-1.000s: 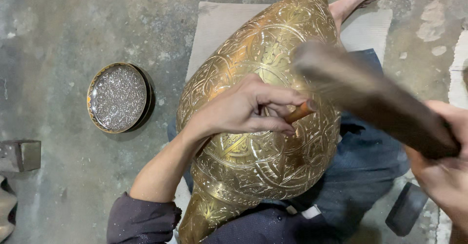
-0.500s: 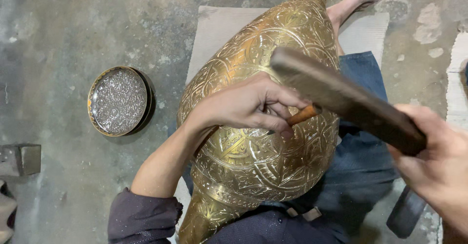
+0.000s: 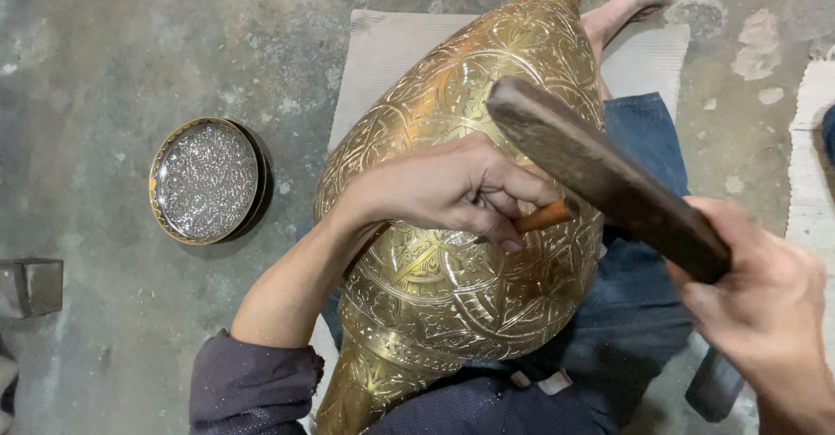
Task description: The person sits on the floor beside a large engraved brass vessel, holds a small punch against its decorated surface, and repeatedly strikes the punch with a hammer to work the pattern, repositioning the punch across different areas of the vessel. A shallow tray of small metal pieces rests on the floor nearby.
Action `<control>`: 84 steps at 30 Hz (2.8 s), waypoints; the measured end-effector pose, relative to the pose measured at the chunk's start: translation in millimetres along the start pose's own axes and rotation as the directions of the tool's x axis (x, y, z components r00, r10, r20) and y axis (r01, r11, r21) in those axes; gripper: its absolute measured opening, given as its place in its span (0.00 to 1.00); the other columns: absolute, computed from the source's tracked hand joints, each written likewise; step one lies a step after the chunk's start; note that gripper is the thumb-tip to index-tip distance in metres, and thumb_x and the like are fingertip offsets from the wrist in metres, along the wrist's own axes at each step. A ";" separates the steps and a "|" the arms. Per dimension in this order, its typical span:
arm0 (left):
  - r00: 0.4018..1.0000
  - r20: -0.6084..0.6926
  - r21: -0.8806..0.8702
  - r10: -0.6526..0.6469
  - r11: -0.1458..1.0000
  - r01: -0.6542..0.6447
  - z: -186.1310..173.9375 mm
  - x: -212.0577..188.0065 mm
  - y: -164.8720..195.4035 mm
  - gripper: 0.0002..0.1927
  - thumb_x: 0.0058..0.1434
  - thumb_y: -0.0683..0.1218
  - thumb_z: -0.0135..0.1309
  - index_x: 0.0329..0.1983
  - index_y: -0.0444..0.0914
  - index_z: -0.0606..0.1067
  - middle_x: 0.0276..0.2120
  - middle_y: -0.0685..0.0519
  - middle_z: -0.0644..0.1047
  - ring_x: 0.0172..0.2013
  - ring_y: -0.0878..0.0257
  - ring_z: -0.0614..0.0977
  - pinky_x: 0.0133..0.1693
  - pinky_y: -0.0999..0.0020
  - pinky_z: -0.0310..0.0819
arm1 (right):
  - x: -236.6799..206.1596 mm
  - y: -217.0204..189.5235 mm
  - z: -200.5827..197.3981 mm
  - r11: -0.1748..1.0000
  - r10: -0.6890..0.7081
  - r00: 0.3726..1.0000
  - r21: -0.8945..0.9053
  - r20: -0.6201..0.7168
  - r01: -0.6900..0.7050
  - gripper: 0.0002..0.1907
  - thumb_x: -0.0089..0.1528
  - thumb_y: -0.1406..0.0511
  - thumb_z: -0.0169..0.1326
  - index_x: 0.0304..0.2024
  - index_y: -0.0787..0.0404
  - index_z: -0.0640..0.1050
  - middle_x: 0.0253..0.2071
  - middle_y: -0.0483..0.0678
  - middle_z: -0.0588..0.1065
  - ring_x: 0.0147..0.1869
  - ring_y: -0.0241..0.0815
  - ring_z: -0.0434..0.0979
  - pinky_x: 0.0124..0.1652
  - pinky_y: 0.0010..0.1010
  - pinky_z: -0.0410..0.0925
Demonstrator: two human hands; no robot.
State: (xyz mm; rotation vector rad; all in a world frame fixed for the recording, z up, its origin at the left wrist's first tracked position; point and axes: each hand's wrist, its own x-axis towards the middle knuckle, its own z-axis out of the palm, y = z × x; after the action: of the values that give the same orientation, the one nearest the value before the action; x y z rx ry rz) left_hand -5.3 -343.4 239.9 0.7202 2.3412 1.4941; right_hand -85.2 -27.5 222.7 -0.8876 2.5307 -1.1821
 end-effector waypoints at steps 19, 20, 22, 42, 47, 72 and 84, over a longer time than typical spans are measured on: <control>0.999 0.051 -0.106 -0.007 0.994 0.013 -0.9 1.2 -2.4 0.20 0.64 0.43 0.62 0.60 0.44 0.76 0.34 0.54 0.87 0.34 0.70 0.90 0.34 0.73 0.81 | -25.6 0.8 20.5 0.830 0.228 0.964 0.545 -0.140 -0.117 0.20 0.61 0.77 0.61 0.54 0.66 0.71 0.46 0.54 0.80 0.36 0.37 0.75 0.33 0.26 0.67; 0.999 0.048 -0.062 -0.012 0.998 0.015 -1.0 1.0 -2.7 0.20 0.63 0.43 0.62 0.59 0.44 0.76 0.33 0.54 0.87 0.33 0.70 0.90 0.33 0.73 0.79 | -26.9 1.8 22.1 0.861 0.155 0.981 0.503 -0.114 -0.078 0.19 0.62 0.77 0.61 0.53 0.67 0.71 0.45 0.55 0.79 0.39 0.39 0.77 0.38 0.28 0.69; 0.997 0.056 -0.133 0.056 0.990 -0.049 -1.5 1.6 -2.9 0.20 0.66 0.43 0.61 0.61 0.45 0.75 0.36 0.55 0.87 0.36 0.71 0.90 0.38 0.73 0.82 | -29.3 1.7 24.2 0.936 0.059 0.995 0.351 -0.083 -0.027 0.18 0.61 0.78 0.62 0.52 0.69 0.73 0.43 0.56 0.79 0.43 0.42 0.79 0.45 0.30 0.72; 0.982 0.167 -0.149 -0.089 0.982 0.115 -4.9 2.2 5.6 0.22 0.64 0.45 0.60 0.62 0.47 0.75 0.33 0.57 0.87 0.31 0.72 0.90 0.33 0.73 0.82 | -41.9 -26.8 35.5 0.986 0.127 0.974 0.130 -0.189 -0.103 0.12 0.59 0.81 0.62 0.44 0.70 0.76 0.36 0.57 0.79 0.41 0.45 0.83 0.44 0.34 0.74; 0.975 0.182 -0.185 -0.131 0.969 0.165 -4.3 2.4 5.3 0.23 0.63 0.45 0.59 0.63 0.48 0.75 0.33 0.57 0.87 0.28 0.72 0.89 0.30 0.76 0.83 | -48.3 -27.5 40.5 0.967 0.165 0.959 0.228 -0.228 -0.112 0.20 0.55 0.80 0.60 0.48 0.68 0.72 0.36 0.54 0.78 0.41 0.42 0.81 0.43 0.32 0.73; 0.978 0.204 -0.146 -0.037 0.987 0.067 -9.9 2.0 6.4 0.23 0.61 0.45 0.62 0.60 0.43 0.76 0.32 0.57 0.86 0.30 0.72 0.88 0.32 0.74 0.78 | -69.5 -19.1 53.8 0.961 0.260 0.938 -0.035 -0.230 -0.275 0.21 0.57 0.76 0.66 0.52 0.69 0.76 0.35 0.55 0.80 0.36 0.42 0.81 0.40 0.34 0.73; 0.970 0.243 -0.134 0.010 0.991 0.023 -9.1 5.7 1.7 0.21 0.61 0.45 0.62 0.58 0.40 0.77 0.34 0.56 0.86 0.31 0.71 0.88 0.31 0.74 0.79 | -69.8 -21.0 54.7 0.919 0.195 0.913 0.393 -0.358 -0.042 0.19 0.60 0.77 0.60 0.52 0.67 0.71 0.44 0.51 0.80 0.49 0.37 0.83 0.50 0.28 0.75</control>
State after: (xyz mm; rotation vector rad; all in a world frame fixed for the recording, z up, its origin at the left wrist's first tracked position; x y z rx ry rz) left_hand -14.0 -346.7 245.5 0.8092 2.0388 1.4552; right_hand 2.7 -30.2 198.4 -0.4231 2.4501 -1.8795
